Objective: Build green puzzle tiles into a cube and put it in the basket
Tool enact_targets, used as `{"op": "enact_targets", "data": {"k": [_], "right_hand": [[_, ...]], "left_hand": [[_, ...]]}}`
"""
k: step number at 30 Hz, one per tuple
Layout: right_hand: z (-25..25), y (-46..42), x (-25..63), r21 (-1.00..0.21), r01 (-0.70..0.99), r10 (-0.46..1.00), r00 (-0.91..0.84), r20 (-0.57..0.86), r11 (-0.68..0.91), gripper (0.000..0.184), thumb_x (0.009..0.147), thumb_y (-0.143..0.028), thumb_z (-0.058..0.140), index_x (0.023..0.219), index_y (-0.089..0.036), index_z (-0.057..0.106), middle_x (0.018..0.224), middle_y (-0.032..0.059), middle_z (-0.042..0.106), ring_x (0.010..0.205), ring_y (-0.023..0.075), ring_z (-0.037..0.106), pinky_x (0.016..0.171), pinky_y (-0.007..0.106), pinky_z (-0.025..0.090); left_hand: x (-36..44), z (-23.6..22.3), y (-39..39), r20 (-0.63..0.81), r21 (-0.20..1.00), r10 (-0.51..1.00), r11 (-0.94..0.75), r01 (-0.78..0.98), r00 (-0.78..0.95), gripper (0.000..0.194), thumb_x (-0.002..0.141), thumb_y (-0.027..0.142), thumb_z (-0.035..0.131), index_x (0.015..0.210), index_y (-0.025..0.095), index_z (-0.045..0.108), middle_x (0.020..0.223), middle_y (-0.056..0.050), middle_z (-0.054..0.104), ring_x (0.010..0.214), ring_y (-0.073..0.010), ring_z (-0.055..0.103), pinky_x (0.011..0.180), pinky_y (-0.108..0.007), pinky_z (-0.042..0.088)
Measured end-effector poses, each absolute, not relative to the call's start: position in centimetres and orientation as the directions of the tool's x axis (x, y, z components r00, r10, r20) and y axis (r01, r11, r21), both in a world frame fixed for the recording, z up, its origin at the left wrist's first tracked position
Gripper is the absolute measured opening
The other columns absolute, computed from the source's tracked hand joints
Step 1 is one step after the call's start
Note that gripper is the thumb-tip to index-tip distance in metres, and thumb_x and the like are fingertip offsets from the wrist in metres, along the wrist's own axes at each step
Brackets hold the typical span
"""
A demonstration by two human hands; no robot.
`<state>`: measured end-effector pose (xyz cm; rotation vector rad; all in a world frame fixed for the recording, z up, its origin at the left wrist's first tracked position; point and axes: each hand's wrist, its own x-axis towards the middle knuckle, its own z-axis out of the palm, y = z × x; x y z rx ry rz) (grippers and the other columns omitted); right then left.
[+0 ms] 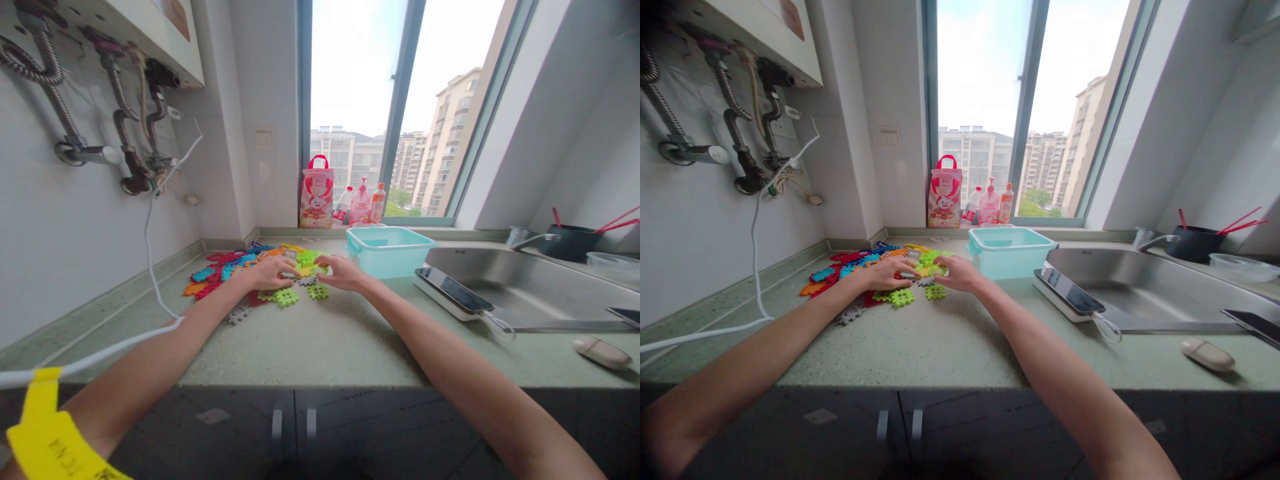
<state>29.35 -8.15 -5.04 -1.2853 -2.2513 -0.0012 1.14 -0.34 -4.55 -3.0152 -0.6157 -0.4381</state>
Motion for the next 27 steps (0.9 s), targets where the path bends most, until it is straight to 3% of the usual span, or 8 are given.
{"op": "enact_targets", "data": {"k": [5,10,12,14,18,22,25,27], "right_hand": [[-5.2,-8.2,28.9,-0.202,0.796,0.786,-0.459,0.413,0.571,0.031,0.098,-0.031,0.07,0.126,-0.02,0.076,0.123,0.0119,0.08,0.113,0.0284,0.075,0.098,0.038,0.056],[-5.4,-8.0,29.3,-0.226,0.756,0.768,-0.509,0.389,0.615,0.031,0.092,-0.026,0.073,0.122,-0.021,0.078,0.118,0.0093,0.081,0.107,0.027,0.076,0.094,0.036,0.055],[-5.3,-8.0,29.5,-0.245,0.716,0.742,-0.544,0.392,0.654,0.033,0.088,-0.023,0.074,0.12,-0.021,0.077,0.12,0.0084,0.08,0.108,0.0262,0.075,0.095,0.035,0.055],[-5.1,-8.1,29.5,-0.261,0.681,0.719,-0.574,0.392,0.685,0.034,0.085,-0.023,0.074,0.119,-0.021,0.077,0.121,0.0082,0.079,0.108,0.0259,0.074,0.095,0.036,0.054],[-4.8,-8.9,28.5,-0.287,0.63,0.687,-0.602,0.408,0.722,0.034,0.086,-0.023,0.074,0.12,-0.021,0.075,0.122,0.0086,0.079,0.113,0.0269,0.073,0.102,0.039,0.052],[-5.1,-10.0,26.3,-0.286,0.541,0.61,-0.652,0.451,0.791,0.033,0.091,-0.027,0.074,0.124,-0.022,0.074,0.126,0.0086,0.077,0.119,0.0268,0.069,0.11,0.042,0.048],[-5.7,-10.4,24.9,-0.295,0.502,0.582,-0.701,0.412,0.813,0.034,0.092,-0.034,0.078,0.124,-0.023,0.074,0.123,0.0079,0.077,0.115,0.0255,0.07,0.106,0.039,0.05],[-6.0,-10.4,24.3,-0.315,0.489,0.58,-0.725,0.372,0.813,0.033,0.09,-0.036,0.081,0.12,-0.023,0.076,0.117,0.0063,0.079,0.109,0.024,0.072,0.099,0.036,0.052]], "left_hand": [[-0.6,-4.4,1.2,0.264,0.021,0.456,-0.884,0.468,0.85,0.031,0.095,0.034,0.065,0.119,0.028,0.085,0.121,-0.007,0.08,0.114,-0.0243,0.072,0.107,-0.033,0.05],[-2.9,-1.7,1.2,0.257,0.111,0.62,-0.781,0.615,0.741,0.037,0.092,0.051,0.066,0.109,0.024,0.086,0.12,-0.009,0.079,0.112,-0.0263,0.071,0.1,-0.032,0.051],[-3.4,-0.2,0.7,0.151,0.182,0.713,-0.7,0.69,0.684,0.04,0.087,0.058,0.07,0.1,0.023,0.085,0.104,-0.007,0.081,0.097,-0.0248,0.073,0.085,-0.029,0.053],[-3.5,0.9,-0.2,-0.051,0.219,0.744,-0.643,0.734,0.666,0.043,0.079,0.063,0.077,0.092,0.023,0.084,0.09,-0.004,0.079,0.085,-0.0231,0.071,0.072,-0.027,0.049],[-2.3,1.5,-2.2,-0.284,0.162,0.727,-0.606,0.779,0.625,0.057,0.061,0.063,0.088,0.103,0.025,0.084,0.09,-0.001,0.078,0.081,-0.0229,0.069,0.064,-0.027,0.046],[-1.0,1.2,-3.6,-0.258,0.088,0.743,-0.618,0.781,0.617,0.054,0.06,0.056,0.087,0.101,0.022,0.081,0.082,0.001,0.073,0.075,-0.0212,0.066,0.062,-0.027,0.042],[-0.8,1.1,-3.6,-0.264,0.079,0.735,-0.629,0.773,0.625,0.045,0.064,0.056,0.084,0.092,0.022,0.078,0.073,0.002,0.068,0.069,-0.0195,0.062,0.058,-0.028,0.038],[-1.0,1.0,-3.4,-0.26,0.099,0.733,-0.628,0.772,0.629,0.05,0.063,0.057,0.085,0.097,0.022,0.078,0.075,0.002,0.068,0.069,-0.0194,0.062,0.058,-0.028,0.039]]}}
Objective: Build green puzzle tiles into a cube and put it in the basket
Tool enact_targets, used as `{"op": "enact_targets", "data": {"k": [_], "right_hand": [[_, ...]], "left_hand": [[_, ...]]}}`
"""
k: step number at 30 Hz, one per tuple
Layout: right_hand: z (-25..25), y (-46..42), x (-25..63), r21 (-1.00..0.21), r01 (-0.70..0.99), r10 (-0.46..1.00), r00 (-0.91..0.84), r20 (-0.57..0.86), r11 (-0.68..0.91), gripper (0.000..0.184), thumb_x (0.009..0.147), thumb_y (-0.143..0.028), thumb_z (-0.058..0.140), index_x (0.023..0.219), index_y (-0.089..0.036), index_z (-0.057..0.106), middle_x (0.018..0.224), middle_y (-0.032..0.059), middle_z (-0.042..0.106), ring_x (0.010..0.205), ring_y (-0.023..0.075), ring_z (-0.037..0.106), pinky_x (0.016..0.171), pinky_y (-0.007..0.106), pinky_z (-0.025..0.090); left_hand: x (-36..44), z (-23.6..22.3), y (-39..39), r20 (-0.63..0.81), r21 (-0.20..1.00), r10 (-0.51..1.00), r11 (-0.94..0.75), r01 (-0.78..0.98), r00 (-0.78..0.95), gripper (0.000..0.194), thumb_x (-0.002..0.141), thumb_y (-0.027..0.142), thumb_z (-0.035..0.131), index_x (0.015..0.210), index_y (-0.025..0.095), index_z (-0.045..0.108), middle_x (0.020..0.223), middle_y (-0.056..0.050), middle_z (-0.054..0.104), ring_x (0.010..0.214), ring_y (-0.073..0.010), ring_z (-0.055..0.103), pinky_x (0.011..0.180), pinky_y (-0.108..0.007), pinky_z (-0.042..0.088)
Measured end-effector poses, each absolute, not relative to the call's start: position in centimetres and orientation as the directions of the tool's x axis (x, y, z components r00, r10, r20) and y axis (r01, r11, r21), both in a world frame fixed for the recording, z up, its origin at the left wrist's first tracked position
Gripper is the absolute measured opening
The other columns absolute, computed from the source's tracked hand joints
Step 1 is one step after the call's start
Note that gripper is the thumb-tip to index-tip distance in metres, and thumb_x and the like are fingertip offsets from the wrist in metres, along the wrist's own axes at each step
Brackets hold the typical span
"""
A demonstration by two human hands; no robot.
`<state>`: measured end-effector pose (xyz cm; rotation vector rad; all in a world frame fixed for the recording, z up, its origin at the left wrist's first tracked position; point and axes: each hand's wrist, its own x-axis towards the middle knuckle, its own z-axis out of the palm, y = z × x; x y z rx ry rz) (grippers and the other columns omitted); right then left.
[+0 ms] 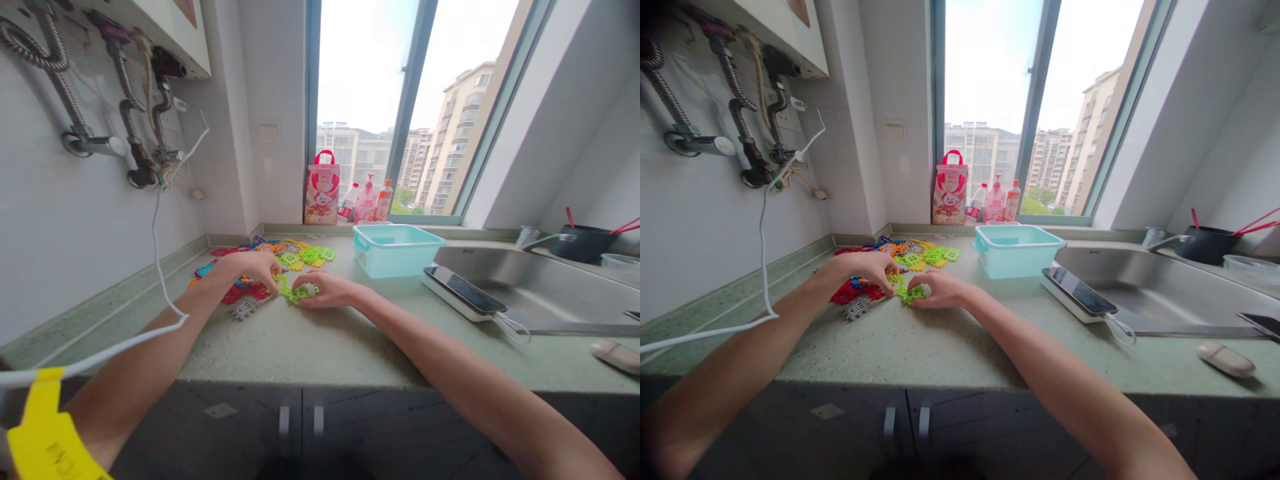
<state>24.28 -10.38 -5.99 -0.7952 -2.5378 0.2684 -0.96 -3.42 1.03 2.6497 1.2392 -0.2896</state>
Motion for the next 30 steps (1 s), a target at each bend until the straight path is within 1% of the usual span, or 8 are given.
{"op": "enact_targets", "data": {"k": [4,8,12,15,18,20,25,30], "right_hand": [[-5.7,-10.3,24.1,-0.248,0.519,0.575,-0.725,0.38,0.818,0.025,0.087,-0.033,0.084,0.11,-0.023,0.079,0.105,0.0057,0.08,0.097,0.0232,0.073,0.092,0.034,0.052],[-3.9,-10.3,26.3,-0.127,0.61,0.593,-0.668,0.449,0.782,0.032,0.084,-0.036,0.085,0.112,-0.022,0.078,0.107,0.0083,0.08,0.103,0.0268,0.073,0.096,0.038,0.051],[-2.3,-10.0,29.5,-0.246,0.699,0.723,-0.546,0.424,0.672,0.035,0.086,-0.041,0.082,0.116,-0.023,0.078,0.111,0.0068,0.081,0.102,0.0245,0.074,0.092,0.034,0.053],[-2.3,-9.9,30.2,-0.323,0.73,0.798,-0.543,0.261,0.602,0.032,0.084,-0.042,0.082,0.11,-0.023,0.078,0.106,0.0056,0.081,0.096,0.0229,0.074,0.084,0.031,0.053],[-2.8,-9.9,29.4,-0.296,0.787,0.839,-0.529,0.128,0.541,0.037,0.079,-0.042,0.086,0.109,-0.022,0.076,0.107,0.0069,0.08,0.094,0.0238,0.073,0.078,0.03,0.052],[-3.2,-9.9,28.9,-0.269,0.811,0.853,-0.512,0.104,0.52,0.041,0.076,-0.042,0.088,0.11,-0.023,0.075,0.108,0.0074,0.079,0.093,0.0243,0.072,0.076,0.031,0.051],[-3.6,-9.7,28.7,-0.284,0.801,0.849,-0.513,0.129,0.527,0.036,0.073,-0.037,0.089,0.103,-0.024,0.074,0.1,0.0049,0.077,0.088,0.0227,0.071,0.071,0.029,0.05],[-3.4,-9.8,29.1,-0.263,0.803,0.845,-0.508,0.167,0.534,0.035,0.071,-0.036,0.089,0.1,-0.024,0.074,0.094,0.0038,0.075,0.076,0.0194,0.066,0.064,0.028,0.044]], "left_hand": [[-1.0,1.0,-3.5,-0.205,0.132,0.755,-0.61,0.782,0.623,0.067,0.057,0.058,0.089,0.112,0.022,0.076,0.085,0.001,0.072,0.074,-0.0206,0.064,0.06,-0.028,0.042],[-0.2,0.9,-4.3,-0.172,0.147,0.752,-0.619,0.772,0.636,0.061,0.058,0.062,0.089,0.102,0.022,0.078,0.089,-0.001,0.075,0.08,-0.0215,0.067,0.064,-0.028,0.044],[0.6,0.3,-4.2,-0.162,0.216,0.688,-0.675,0.705,0.708,0.062,0.067,0.065,0.085,0.113,0.024,0.08,0.092,-0.001,0.079,0.079,-0.0208,0.07,0.067,-0.027,0.046],[0.1,-0.5,-2.7,0.082,0.179,0.729,-0.682,0.709,0.68,0.052,0.082,0.067,0.074,0.113,0.026,0.081,0.093,-0.002,0.08,0.081,-0.0205,0.071,0.07,-0.027,0.048],[-1.2,-1.6,-0.7,0.408,0.062,0.79,-0.524,0.849,0.458,0.037,0.094,0.057,0.062,0.106,0.027,0.082,0.099,-0.004,0.08,0.088,-0.0226,0.072,0.077,-0.029,0.05],[-1.7,-2.3,0.2,0.489,0.017,0.786,-0.441,0.898,0.377,0.038,0.097,0.055,0.058,0.109,0.027,0.081,0.107,-0.006,0.08,0.096,-0.025,0.072,0.082,-0.031,0.052],[-1.2,-3.3,0.4,0.385,-0.11,0.804,-0.447,0.888,0.453,0.055,0.096,0.069,0.054,0.111,0.024,0.082,0.113,-0.012,0.079,0.111,-0.0314,0.07,0.094,-0.036,0.051],[-0.5,-3.0,0.1,0.314,-0.12,0.852,-0.402,0.908,0.419,0.051,0.091,0.068,0.059,0.109,0.025,0.082,0.114,-0.012,0.08,0.109,-0.0319,0.071,0.095,-0.036,0.05]]}}
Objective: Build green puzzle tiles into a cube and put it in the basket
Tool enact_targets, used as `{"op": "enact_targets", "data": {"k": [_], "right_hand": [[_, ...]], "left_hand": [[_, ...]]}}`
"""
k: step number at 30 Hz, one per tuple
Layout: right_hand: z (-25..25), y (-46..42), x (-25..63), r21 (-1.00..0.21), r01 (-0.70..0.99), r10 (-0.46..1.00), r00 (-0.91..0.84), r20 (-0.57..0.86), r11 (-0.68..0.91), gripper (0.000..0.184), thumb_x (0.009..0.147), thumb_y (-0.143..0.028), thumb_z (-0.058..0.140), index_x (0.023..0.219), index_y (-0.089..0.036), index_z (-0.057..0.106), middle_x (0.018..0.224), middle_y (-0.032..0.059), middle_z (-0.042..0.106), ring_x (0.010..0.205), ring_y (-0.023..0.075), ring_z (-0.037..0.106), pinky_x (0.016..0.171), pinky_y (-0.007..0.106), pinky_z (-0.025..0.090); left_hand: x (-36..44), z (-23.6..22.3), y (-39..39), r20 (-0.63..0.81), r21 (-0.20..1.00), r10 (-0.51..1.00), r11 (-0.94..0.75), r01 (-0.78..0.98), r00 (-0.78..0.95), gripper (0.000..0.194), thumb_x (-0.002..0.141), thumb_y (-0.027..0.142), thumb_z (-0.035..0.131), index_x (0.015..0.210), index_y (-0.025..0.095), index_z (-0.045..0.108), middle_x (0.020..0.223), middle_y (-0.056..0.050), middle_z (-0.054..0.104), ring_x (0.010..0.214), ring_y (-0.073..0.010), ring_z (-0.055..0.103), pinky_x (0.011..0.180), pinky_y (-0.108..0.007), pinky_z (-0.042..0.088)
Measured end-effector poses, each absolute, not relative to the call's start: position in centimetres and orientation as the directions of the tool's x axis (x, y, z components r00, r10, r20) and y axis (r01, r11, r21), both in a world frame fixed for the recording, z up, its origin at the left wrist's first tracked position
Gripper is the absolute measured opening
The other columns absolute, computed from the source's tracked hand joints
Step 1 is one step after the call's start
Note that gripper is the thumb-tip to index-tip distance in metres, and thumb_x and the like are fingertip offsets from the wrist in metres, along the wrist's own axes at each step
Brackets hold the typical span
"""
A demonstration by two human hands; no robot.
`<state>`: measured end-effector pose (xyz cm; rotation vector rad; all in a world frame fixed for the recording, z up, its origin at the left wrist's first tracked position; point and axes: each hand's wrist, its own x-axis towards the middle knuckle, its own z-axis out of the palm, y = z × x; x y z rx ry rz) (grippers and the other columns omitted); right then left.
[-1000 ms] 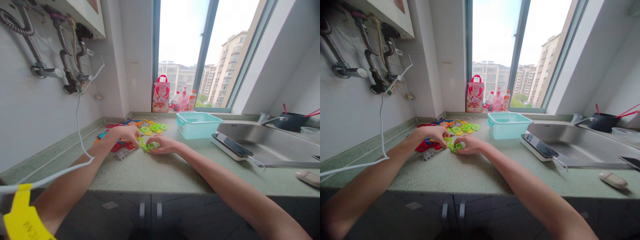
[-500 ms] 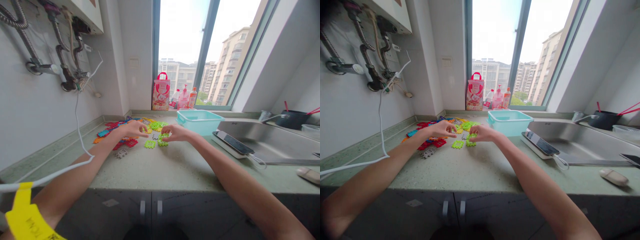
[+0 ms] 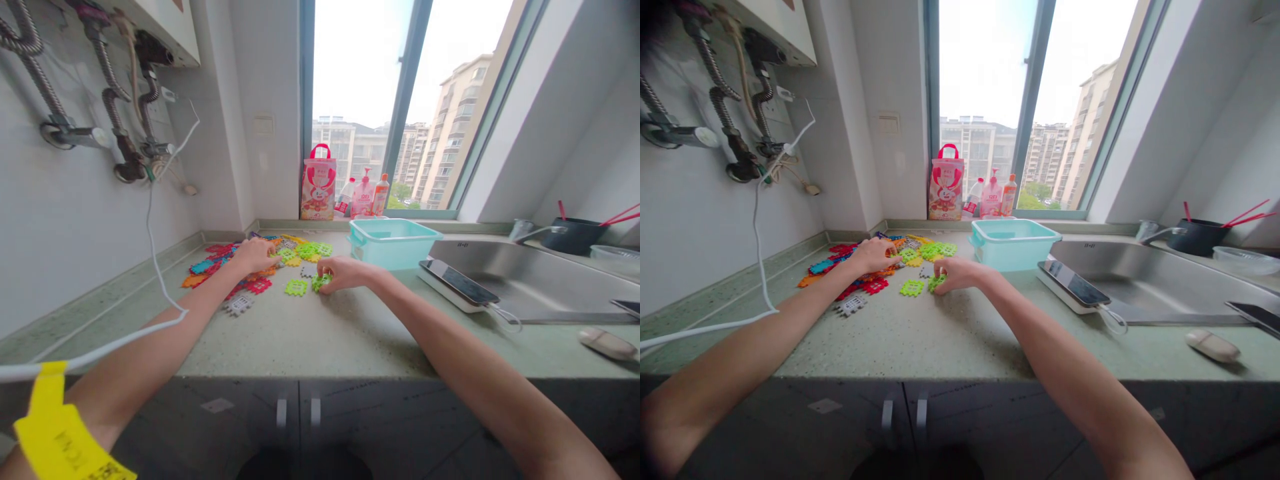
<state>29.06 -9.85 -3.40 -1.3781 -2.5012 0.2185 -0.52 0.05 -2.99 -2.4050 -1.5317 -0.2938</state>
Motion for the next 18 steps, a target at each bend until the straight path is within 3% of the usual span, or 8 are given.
{"op": "enact_targets", "data": {"k": [7,12,18], "right_hand": [[-4.4,-10.4,26.5,-0.241,0.691,0.71,-0.546,0.445,0.682,0.034,0.086,-0.039,0.082,0.111,-0.021,0.068,0.104,0.006,0.074,0.092,0.0205,0.066,0.081,0.031,0.045],[-5.5,-10.5,24.3,-0.166,0.674,0.678,-0.63,0.379,0.719,0.024,0.09,-0.035,0.08,0.106,-0.02,0.068,0.102,0.0064,0.073,0.093,0.0205,0.063,0.083,0.031,0.044],[-5.2,-10.6,24.4,-0.16,0.676,0.68,-0.639,0.36,0.719,0.034,0.086,-0.046,0.085,0.104,-0.021,0.07,0.097,0.0053,0.072,0.092,0.0217,0.062,0.081,0.031,0.042]], "left_hand": [[-1.0,-2.9,0.7,0.273,-0.092,0.863,-0.417,0.904,0.425,0.053,0.092,0.071,0.057,0.11,0.026,0.079,0.114,-0.01,0.081,0.111,-0.0296,0.072,0.097,-0.034,0.048],[-1.2,-2.7,0.6,0.287,-0.055,0.858,-0.429,0.902,0.426,0.057,0.089,0.074,0.061,0.112,0.024,0.077,0.116,-0.009,0.08,0.11,-0.0301,0.072,0.097,-0.035,0.047],[-0.8,-2.7,0.1,0.502,-0.023,0.725,-0.534,0.845,0.471,0.054,0.097,0.068,0.058,0.122,0.023,0.075,0.12,-0.01,0.079,0.114,-0.0306,0.067,0.103,-0.037,0.045]]}}
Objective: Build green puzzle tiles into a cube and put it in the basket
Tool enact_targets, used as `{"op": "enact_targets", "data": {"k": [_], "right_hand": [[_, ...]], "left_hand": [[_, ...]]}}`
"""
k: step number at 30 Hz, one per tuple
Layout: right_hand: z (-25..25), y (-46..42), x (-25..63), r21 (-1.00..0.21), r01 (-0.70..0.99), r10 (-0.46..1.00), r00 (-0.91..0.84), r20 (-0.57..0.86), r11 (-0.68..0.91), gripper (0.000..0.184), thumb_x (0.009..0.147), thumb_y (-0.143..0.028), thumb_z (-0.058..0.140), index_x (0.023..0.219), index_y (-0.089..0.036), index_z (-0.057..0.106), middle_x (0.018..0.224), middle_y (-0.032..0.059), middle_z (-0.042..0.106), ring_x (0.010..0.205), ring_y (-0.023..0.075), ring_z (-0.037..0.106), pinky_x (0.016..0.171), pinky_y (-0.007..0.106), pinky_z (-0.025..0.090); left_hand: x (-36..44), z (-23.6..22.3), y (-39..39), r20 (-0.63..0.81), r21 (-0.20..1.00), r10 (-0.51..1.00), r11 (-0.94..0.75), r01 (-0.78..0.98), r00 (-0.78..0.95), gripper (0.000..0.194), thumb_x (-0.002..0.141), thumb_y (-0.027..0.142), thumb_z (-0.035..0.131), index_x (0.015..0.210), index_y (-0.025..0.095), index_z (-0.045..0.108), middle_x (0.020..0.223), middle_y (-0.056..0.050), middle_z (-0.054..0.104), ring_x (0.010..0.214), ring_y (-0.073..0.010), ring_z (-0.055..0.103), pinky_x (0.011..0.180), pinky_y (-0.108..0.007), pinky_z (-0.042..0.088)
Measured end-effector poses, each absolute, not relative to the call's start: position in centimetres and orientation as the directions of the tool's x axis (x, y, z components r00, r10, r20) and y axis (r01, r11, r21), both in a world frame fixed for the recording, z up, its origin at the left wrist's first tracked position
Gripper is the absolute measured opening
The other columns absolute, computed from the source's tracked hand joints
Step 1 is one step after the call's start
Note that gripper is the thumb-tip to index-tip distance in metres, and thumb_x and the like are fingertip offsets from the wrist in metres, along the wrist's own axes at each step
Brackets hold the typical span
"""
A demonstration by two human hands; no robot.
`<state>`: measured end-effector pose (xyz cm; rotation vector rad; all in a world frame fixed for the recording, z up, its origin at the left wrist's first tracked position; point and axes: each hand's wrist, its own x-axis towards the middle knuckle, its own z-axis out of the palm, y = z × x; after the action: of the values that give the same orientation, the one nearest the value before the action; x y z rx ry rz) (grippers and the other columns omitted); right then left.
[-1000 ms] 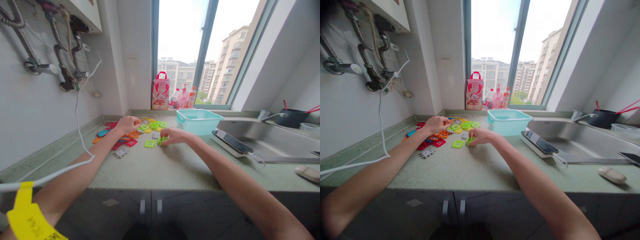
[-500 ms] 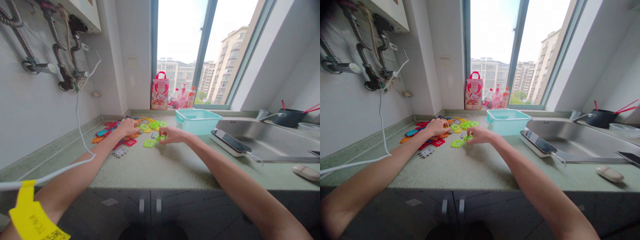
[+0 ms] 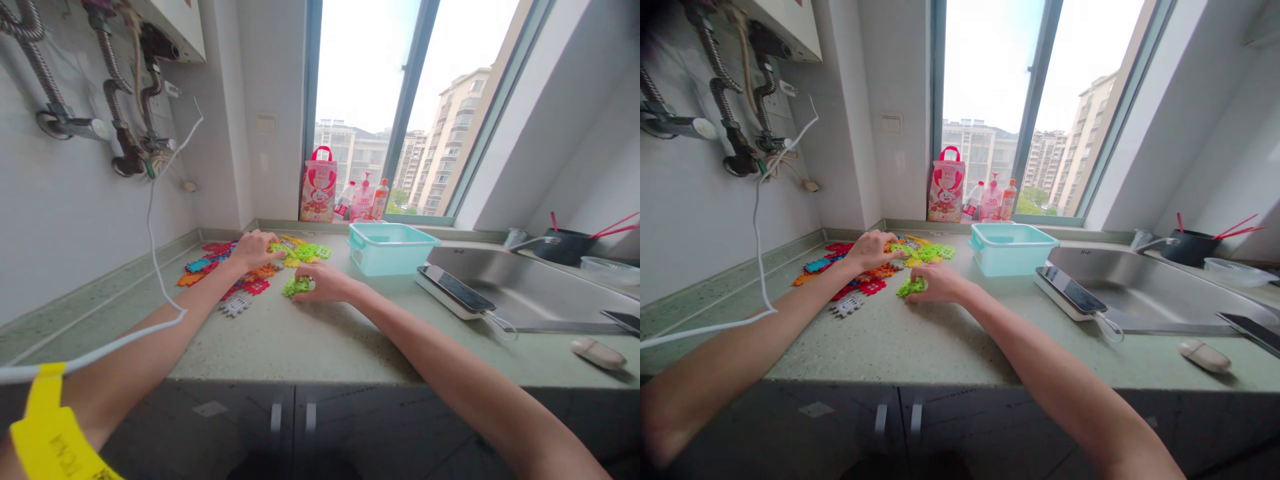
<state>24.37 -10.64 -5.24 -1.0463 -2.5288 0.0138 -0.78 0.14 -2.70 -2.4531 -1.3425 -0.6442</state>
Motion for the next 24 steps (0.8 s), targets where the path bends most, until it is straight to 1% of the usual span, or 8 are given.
{"op": "enact_targets", "data": {"k": [3,5,8,10,13,16,20,24], "right_hand": [[-5.3,-10.8,24.1,-0.154,0.692,0.694,-0.631,0.347,0.706,0.03,0.084,-0.038,0.086,0.104,-0.022,0.071,0.094,0.0038,0.071,0.088,0.0206,0.061,0.078,0.03,0.041],[-5.3,-10.9,23.9,-0.154,0.679,0.684,-0.646,0.34,0.718,0.032,0.082,-0.038,0.086,0.105,-0.022,0.071,0.092,0.003,0.071,0.086,0.0201,0.06,0.077,0.029,0.041],[-5.2,-11.0,23.9,-0.151,0.63,0.638,-0.689,0.345,0.762,0.032,0.081,-0.038,0.087,0.105,-0.023,0.071,0.093,0.0024,0.071,0.086,0.0194,0.06,0.077,0.028,0.041],[-4.9,-10.9,24.4,-0.136,0.622,0.621,-0.688,0.375,0.771,0.032,0.08,-0.037,0.087,0.105,-0.024,0.071,0.096,0.0027,0.071,0.087,0.0198,0.061,0.079,0.029,0.042],[-4.5,-10.2,25.9,-0.132,0.679,0.648,-0.597,0.472,0.722,0.032,0.081,-0.035,0.085,0.106,-0.023,0.07,0.098,0.004,0.072,0.09,0.0209,0.062,0.082,0.03,0.042],[-4.5,-9.2,27.6,-0.162,0.753,0.686,-0.459,0.564,0.638,0.03,0.081,-0.036,0.085,0.105,-0.023,0.07,0.097,0.0039,0.073,0.087,0.0206,0.063,0.081,0.03,0.042],[-5.0,-8.0,29.0,-0.199,0.794,0.69,-0.339,0.64,0.574,0.029,0.082,-0.038,0.083,0.104,-0.024,0.07,0.096,0.003,0.074,0.086,0.0203,0.064,0.08,0.029,0.043],[-5.1,-7.6,29.2,-0.238,0.812,0.684,-0.248,0.687,0.533,0.027,0.084,-0.041,0.08,0.103,-0.025,0.069,0.095,0.003,0.075,0.086,0.021,0.066,0.078,0.03,0.044]], "left_hand": [[0.4,-3.1,0.1,0.522,-0.038,0.705,-0.543,0.839,0.48,0.052,0.102,0.063,0.054,0.128,0.023,0.073,0.124,-0.011,0.077,0.119,-0.0316,0.063,0.107,-0.041,0.042],[1.4,-3.6,0.0,0.501,-0.05,0.72,-0.53,0.846,0.481,0.052,0.102,0.062,0.054,0.132,0.023,0.072,0.127,-0.012,0.076,0.122,-0.0324,0.061,0.108,-0.042,0.04],[2.7,-4.2,-0.2,0.432,-0.077,0.751,-0.52,0.851,0.499,0.054,0.098,0.063,0.059,0.134,0.025,0.073,0.13,-0.013,0.076,0.126,-0.0342,0.06,0.11,-0.043,0.038],[3.2,-4.4,-0.3,0.381,-0.091,0.779,-0.505,0.858,0.499,0.057,0.095,0.066,0.061,0.133,0.026,0.075,0.13,-0.013,0.076,0.126,-0.035,0.062,0.109,-0.042,0.039],[3.5,-4.5,-0.4,0.349,-0.073,0.817,-0.464,0.883,0.459,0.063,0.092,0.071,0.059,0.13,0.024,0.076,0.123,-0.014,0.079,0.119,-0.0362,0.068,0.104,-0.042,0.044],[3.7,-4.5,-0.2,0.335,-0.041,0.843,-0.433,0.9,0.421,0.068,0.091,0.073,0.058,0.134,0.024,0.074,0.119,-0.014,0.08,0.114,-0.0367,0.072,0.098,-0.041,0.048],[3.7,-4.8,0.2,0.34,-0.01,0.852,-0.421,0.907,0.399,0.064,0.089,0.069,0.061,0.134,0.025,0.074,0.121,-0.012,0.08,0.115,-0.0356,0.072,0.098,-0.04,0.05],[3.3,-4.6,0.5,0.376,0.017,0.847,-0.411,0.911,0.375,0.059,0.083,0.064,0.07,0.128,0.026,0.078,0.116,-0.01,0.082,0.113,-0.0347,0.072,0.1,-0.041,0.05]]}}
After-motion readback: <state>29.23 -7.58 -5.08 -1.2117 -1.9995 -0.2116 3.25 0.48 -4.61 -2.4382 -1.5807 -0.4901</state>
